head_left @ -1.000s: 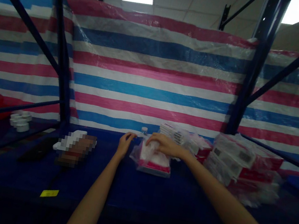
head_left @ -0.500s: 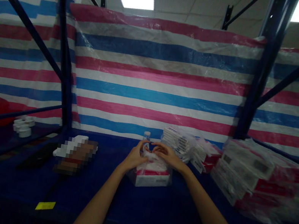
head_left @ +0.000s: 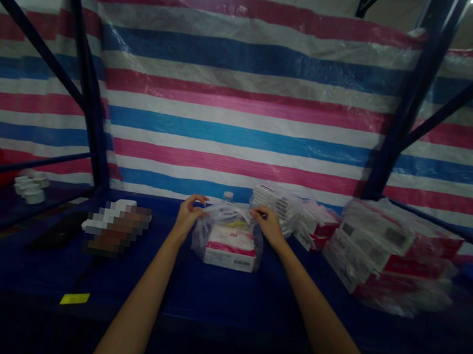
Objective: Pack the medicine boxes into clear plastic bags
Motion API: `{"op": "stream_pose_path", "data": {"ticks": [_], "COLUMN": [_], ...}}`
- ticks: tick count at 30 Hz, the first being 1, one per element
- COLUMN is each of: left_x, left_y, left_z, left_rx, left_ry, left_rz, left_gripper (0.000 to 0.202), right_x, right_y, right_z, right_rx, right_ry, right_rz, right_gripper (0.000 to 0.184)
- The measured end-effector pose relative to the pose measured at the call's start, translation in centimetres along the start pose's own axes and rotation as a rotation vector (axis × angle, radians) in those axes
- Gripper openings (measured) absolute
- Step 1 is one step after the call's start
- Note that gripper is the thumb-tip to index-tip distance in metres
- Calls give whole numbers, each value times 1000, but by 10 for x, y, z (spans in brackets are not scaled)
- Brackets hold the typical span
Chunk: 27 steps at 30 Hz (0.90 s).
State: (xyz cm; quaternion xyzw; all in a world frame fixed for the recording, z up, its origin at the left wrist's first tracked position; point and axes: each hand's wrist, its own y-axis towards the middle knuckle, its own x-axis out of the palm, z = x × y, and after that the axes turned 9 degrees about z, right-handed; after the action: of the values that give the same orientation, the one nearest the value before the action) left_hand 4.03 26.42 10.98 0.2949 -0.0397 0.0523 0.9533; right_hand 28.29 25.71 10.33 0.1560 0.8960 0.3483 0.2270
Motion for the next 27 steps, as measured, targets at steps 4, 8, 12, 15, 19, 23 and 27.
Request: {"op": "stream_pose_path", "data": {"ticks": [4,8,12,15,19,23,27], "left_x": [4,9,-4,-11,-4,10,21], "left_y": [-3,-2,6,4,-13,-27,-33], "left_z": [2,-7,-15,-11,7,22,27], "left_rx": [-39,-56,-29,62,478,933,884], "left_ry": [-3,53,37,138,493,891,1218], "left_rz": [-47,49,314,573,798,222,-375], "left_gripper": [23,27,36,35,29,31,17], "right_x": [4,9,6,1,-2,-1,7], "right_y": [-7,-10,-1,1,-14,-28,-29], "right_z": [-9,-15,-5,-3,-23,-52,-61], "right_rx": [-88,-34,94,124,-117,-711,-842], "right_ry": [55,115,173,177,-24,-364,-607], "right_rz": [-78,-73,231,339,622,434,20], "right_gripper": [22,24,26,31,31,32,31]}}
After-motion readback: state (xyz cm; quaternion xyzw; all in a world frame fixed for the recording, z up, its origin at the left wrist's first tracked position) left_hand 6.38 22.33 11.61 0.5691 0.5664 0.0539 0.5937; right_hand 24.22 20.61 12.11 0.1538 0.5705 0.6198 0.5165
